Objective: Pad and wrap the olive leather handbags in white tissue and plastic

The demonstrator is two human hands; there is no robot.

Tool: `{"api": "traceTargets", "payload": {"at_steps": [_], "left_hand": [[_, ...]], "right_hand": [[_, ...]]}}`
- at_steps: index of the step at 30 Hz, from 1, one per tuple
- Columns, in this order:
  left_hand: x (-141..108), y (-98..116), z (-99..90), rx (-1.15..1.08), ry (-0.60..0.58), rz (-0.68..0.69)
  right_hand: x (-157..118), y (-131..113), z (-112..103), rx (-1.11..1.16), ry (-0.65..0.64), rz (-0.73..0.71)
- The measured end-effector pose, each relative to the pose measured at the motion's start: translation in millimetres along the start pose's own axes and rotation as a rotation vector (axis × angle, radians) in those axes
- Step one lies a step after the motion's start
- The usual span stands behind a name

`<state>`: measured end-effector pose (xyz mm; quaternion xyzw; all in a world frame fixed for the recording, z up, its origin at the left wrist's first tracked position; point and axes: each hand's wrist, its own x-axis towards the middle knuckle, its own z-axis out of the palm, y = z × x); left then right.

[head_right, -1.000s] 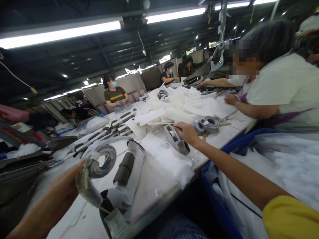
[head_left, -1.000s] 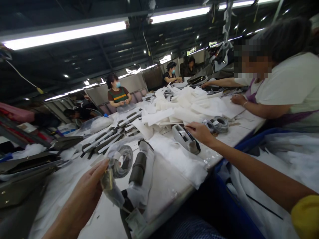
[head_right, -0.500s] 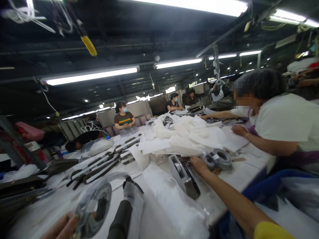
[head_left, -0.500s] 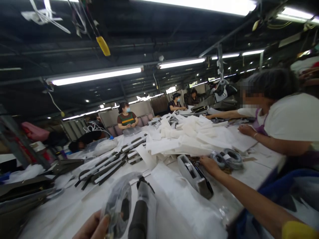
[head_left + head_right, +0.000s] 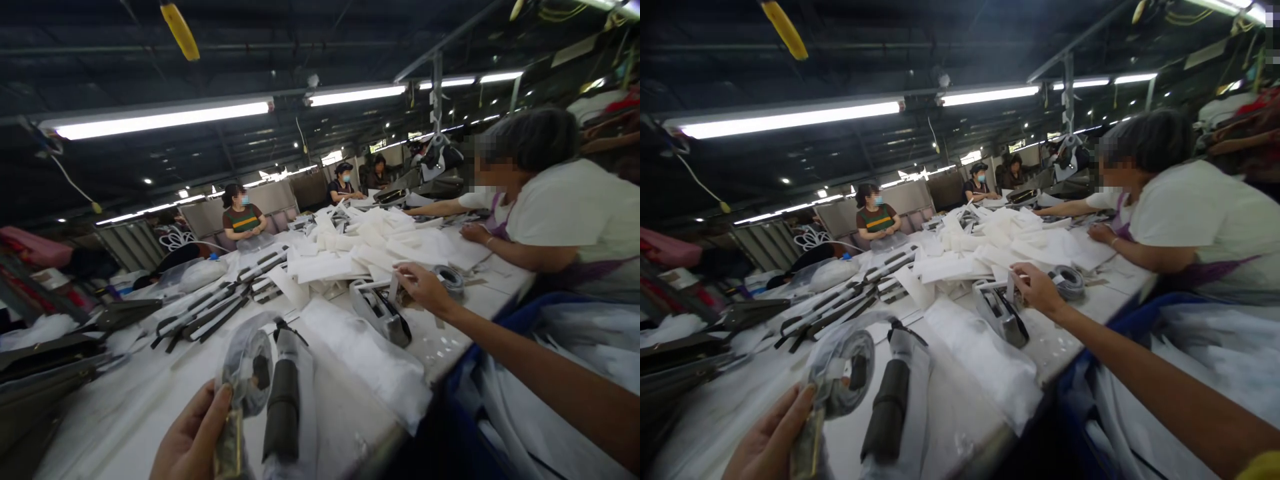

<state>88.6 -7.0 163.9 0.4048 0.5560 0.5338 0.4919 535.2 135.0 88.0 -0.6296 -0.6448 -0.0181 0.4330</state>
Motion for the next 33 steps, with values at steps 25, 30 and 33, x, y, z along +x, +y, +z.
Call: {"api": "traceTargets", "payload": {"at_steps": [25,30,33], "left_hand": [[-11,-8,4.2,-0.109,-0.052,0.265],[-7,-3,3.3,-0.084,-0.06,0.305],[5,12,-5.3,-0.031,-0.057,0.36]], "right_hand": [[-76,-86,128,0.063,-0.704,-0.338],[-107,-84,128,-0.073,-0.782,-0.397],[-113,-87,131,-0.113,-0.788,-0.378]]}}
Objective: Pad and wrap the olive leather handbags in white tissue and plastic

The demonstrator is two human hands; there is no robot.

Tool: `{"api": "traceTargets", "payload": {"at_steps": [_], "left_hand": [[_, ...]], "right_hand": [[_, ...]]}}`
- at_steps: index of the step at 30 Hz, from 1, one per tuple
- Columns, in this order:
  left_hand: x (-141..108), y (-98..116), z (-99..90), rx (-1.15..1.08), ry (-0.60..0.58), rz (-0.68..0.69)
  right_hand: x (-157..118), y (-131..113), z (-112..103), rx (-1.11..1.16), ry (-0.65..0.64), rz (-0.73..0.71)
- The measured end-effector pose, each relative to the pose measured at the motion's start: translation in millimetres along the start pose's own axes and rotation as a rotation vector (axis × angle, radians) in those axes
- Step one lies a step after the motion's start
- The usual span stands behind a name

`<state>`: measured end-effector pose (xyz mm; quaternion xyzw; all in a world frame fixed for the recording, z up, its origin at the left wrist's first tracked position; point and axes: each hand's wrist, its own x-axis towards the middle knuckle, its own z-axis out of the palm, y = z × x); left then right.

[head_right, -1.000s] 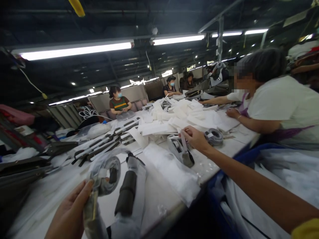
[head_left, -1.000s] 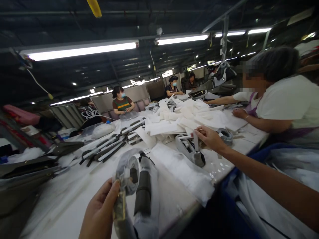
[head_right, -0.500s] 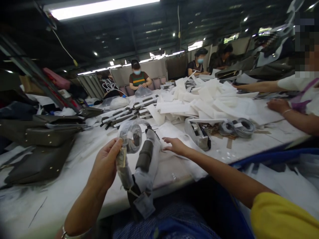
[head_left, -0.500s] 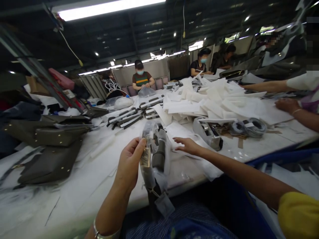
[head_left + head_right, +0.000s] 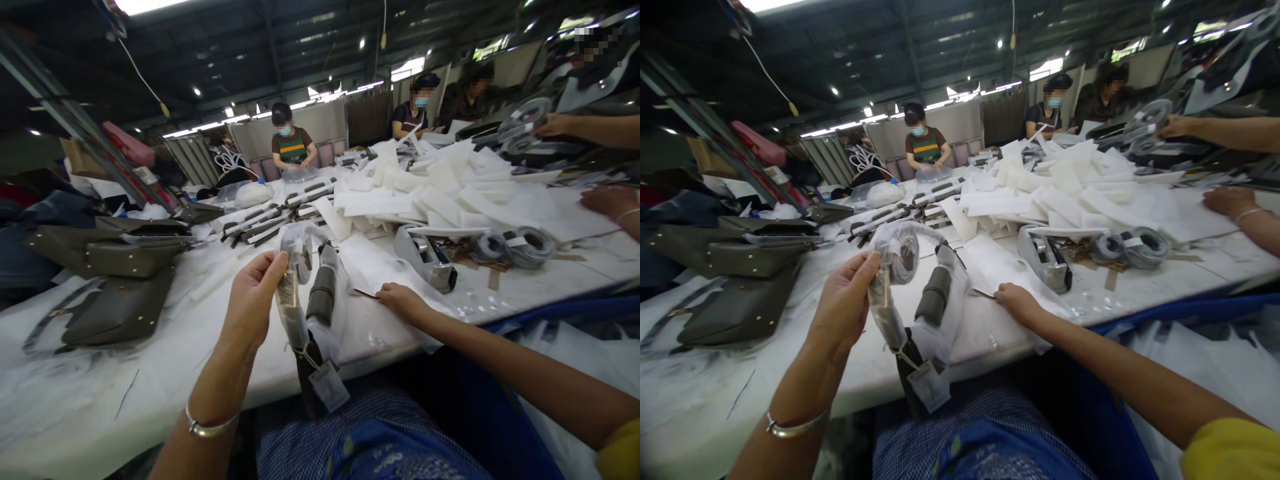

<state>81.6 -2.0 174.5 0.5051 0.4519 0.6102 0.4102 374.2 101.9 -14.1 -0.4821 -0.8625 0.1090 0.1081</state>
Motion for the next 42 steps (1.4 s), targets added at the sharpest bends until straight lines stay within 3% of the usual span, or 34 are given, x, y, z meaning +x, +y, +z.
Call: {"api": "traceTargets", "payload": {"at_steps": [4,7,10,13,17,20,26,30,34,37,39,42], "left_hand": [[25,12,-15.3,0.092,-0.039,0.065],[29,14,-20.0,0.184,-0.119,0.06],[18,10,-18.5,0.221,-0.174,0.007],[8,5,-15.8,0.181,-0.161,-0.048],[4,5,-13.3,0.148,-0.14,-0.094],[1,9,-10.4,0.162,-0.13,-0.111],[-8,14,-1.1,0.219,-0.144,-0.123],[-9,15,1.2,0.294,-0.186,-0.074],[-9,15,-2.1,0.411,-0.179,0.031],[-9,18,-3.4,0.465,-0.21,0.091],[-11,21,-2.3,0.469,-0.216,0.114],[-12,24,0.5,0.461,-0.212,0.151]], "right_hand": [[3,2,-12,0.033,0.033,0.055],[3,1,-30,0.112,0.122,0.122],[1,-13,-50,0.418,0.205,0.2],[-1,-43,-72,0.716,0.226,0.26],[-2,-84,-96,0.988,0.124,0.185],[4,-105,-104,1.07,0.042,0.114],[25,-138,-112,1.029,0.049,-0.03],[33,-159,-120,1.226,0.047,-0.025],[32,-166,-126,1.608,-0.15,-0.047],[27,-165,-131,1.733,-0.296,-0.054],[24,-165,-135,1.691,-0.314,-0.028],[22,-168,-137,1.59,-0.227,-0.002]]}}
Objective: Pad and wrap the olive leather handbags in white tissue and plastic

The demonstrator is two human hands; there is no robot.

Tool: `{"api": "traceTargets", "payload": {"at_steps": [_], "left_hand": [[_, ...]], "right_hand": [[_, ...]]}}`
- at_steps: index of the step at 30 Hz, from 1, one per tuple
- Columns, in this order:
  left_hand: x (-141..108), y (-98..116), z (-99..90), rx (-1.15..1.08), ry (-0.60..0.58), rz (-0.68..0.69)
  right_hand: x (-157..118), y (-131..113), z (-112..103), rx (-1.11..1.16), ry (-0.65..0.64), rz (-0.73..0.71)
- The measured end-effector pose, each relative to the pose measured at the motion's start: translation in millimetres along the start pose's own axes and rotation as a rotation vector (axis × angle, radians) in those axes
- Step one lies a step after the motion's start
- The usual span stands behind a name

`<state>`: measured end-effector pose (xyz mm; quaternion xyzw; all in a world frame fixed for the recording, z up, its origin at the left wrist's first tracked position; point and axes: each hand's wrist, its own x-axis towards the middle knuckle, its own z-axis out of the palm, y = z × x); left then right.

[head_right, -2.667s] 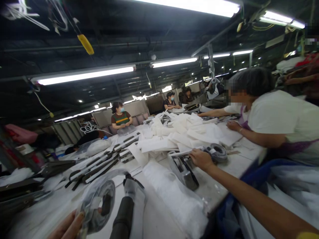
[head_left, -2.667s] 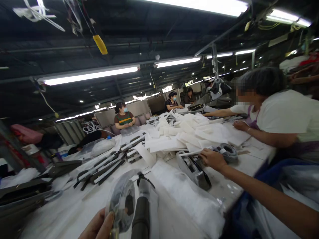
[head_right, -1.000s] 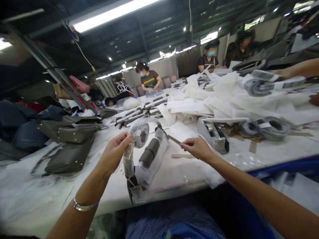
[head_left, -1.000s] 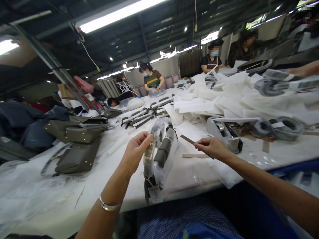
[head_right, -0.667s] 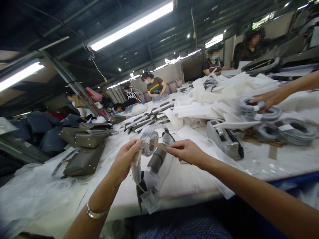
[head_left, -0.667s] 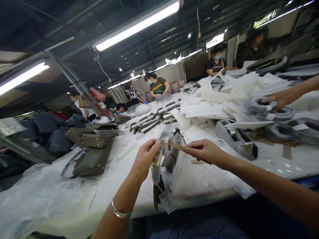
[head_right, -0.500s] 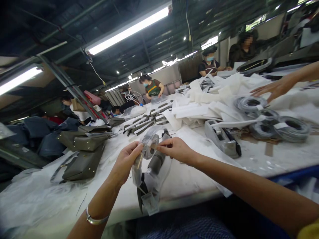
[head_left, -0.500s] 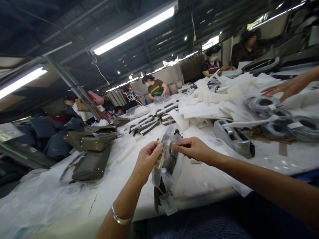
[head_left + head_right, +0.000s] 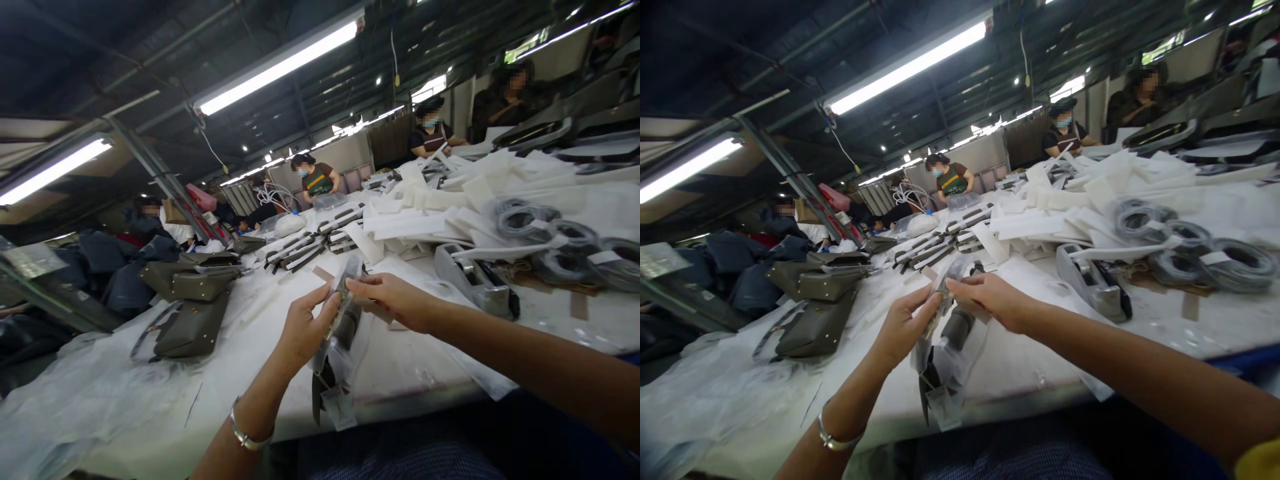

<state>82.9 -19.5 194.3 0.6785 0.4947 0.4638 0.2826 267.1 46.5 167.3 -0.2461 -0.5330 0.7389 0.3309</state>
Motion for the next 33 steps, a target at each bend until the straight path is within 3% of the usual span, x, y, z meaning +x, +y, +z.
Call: {"api": "traceTargets", "payload": {"at_steps": [4,10,14,17,25,33], "left_hand": [[-1,-4,5.8,-0.055,-0.01,-0.005],[-2,-10,16.0,-0.433,0.178,-0.275],[-4,-3,18.4,-0.602,0.036,-0.288],[-5,0,19.8,-0.597,-0.008,-0.279],[-1,0,23.3,-0.449,0.114,-0.259],[-5,-1,26.5,-0.389,0.19,-0.232]], "right_hand": [[-1,0,5,-0.025,0.061,-0.015],[-1,-1,2,-0.063,0.051,0.0],[1,-1,-4,-0.117,0.007,-0.004],[0,-3,-7,-0.167,0.002,-0.013],[0,-3,-12,-0.187,0.018,-0.035],[-12,10,-17,0.171,-0.019,-0.093]]}}
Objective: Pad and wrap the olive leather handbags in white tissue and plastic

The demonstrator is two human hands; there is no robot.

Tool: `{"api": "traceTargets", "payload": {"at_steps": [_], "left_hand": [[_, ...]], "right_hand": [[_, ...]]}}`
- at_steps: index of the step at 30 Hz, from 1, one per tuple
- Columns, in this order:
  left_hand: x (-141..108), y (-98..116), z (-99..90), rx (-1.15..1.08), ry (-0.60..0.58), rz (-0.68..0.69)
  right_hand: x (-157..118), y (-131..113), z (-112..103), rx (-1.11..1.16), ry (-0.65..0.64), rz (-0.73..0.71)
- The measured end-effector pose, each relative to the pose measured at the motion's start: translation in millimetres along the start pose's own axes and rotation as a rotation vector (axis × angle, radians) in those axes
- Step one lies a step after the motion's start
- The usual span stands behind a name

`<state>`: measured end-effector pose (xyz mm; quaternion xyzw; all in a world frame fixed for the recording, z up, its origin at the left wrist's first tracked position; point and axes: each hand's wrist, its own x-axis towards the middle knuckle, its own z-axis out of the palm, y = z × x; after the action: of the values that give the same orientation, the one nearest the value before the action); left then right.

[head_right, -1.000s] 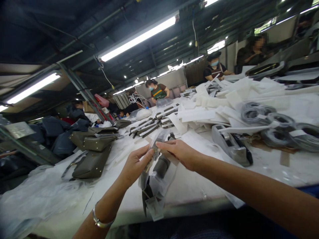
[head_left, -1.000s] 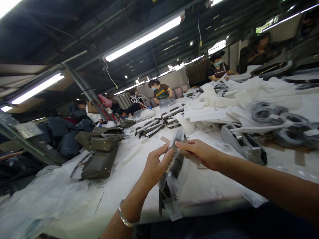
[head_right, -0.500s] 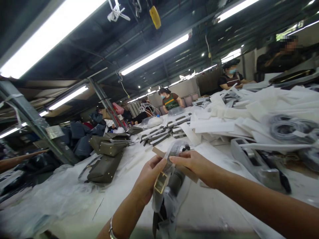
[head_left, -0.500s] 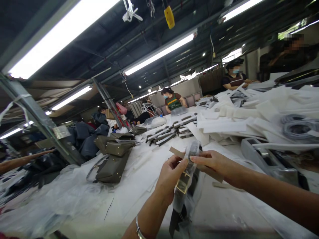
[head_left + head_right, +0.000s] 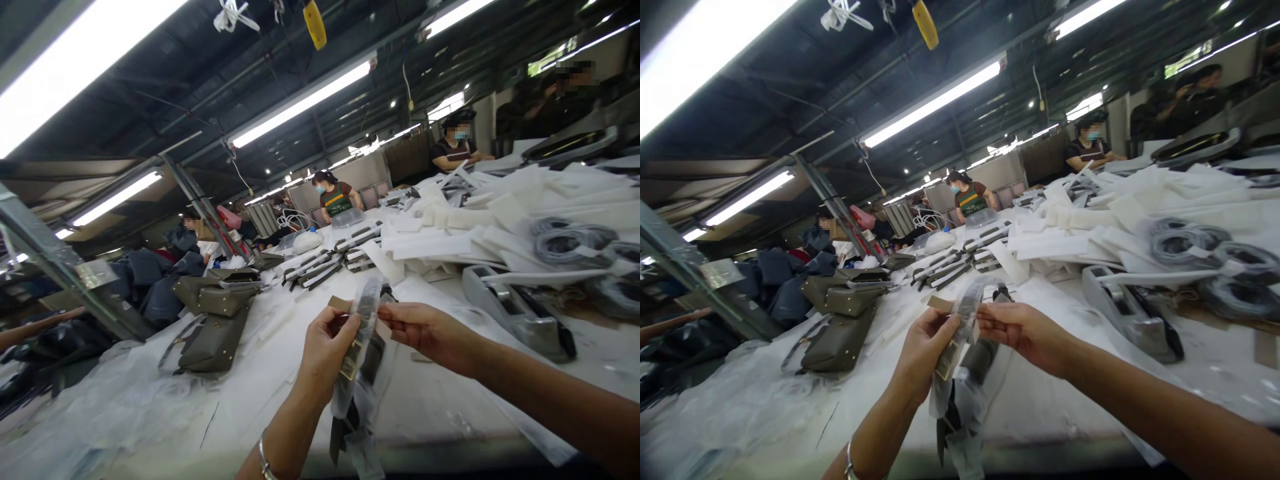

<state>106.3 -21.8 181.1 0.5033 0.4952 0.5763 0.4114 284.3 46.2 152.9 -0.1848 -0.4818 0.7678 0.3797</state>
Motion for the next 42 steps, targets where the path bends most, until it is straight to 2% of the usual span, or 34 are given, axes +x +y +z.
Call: {"api": "traceTargets", "payload": {"at_steps": [3,6,12,17,21,24,28,33,39,42], "left_hand": [[0,-2,0.5,0.022,-0.006,0.013],[1,-4,1.5,0.089,-0.025,0.078],[-2,-8,6.2,0.172,-0.001,0.232],[-8,-13,14.4,0.27,0.088,0.345],[-10,-15,20.3,0.305,0.132,0.39],[-14,-13,20.3,0.316,0.129,0.387],[-20,-6,17.5,0.36,0.053,0.411],[-19,2,12.8,0.511,0.118,0.426],[-26,19,0.9,0.647,0.141,0.441],[-35,27,-2.5,0.657,0.099,0.419]], "right_hand": [[-9,6,8,-0.02,-0.004,-0.065],[-14,14,21,-0.044,0.016,-0.189],[-8,39,37,-0.024,0.241,-0.418],[0,51,45,-0.094,0.411,-0.463],[2,52,47,-0.127,0.423,-0.508],[0,52,44,-0.179,0.426,-0.514],[-1,54,41,-0.203,0.43,-0.478],[-3,51,47,-0.153,0.429,-0.439],[-10,45,43,-0.167,0.216,-0.328],[-14,47,34,-0.214,0.219,-0.256]]}}
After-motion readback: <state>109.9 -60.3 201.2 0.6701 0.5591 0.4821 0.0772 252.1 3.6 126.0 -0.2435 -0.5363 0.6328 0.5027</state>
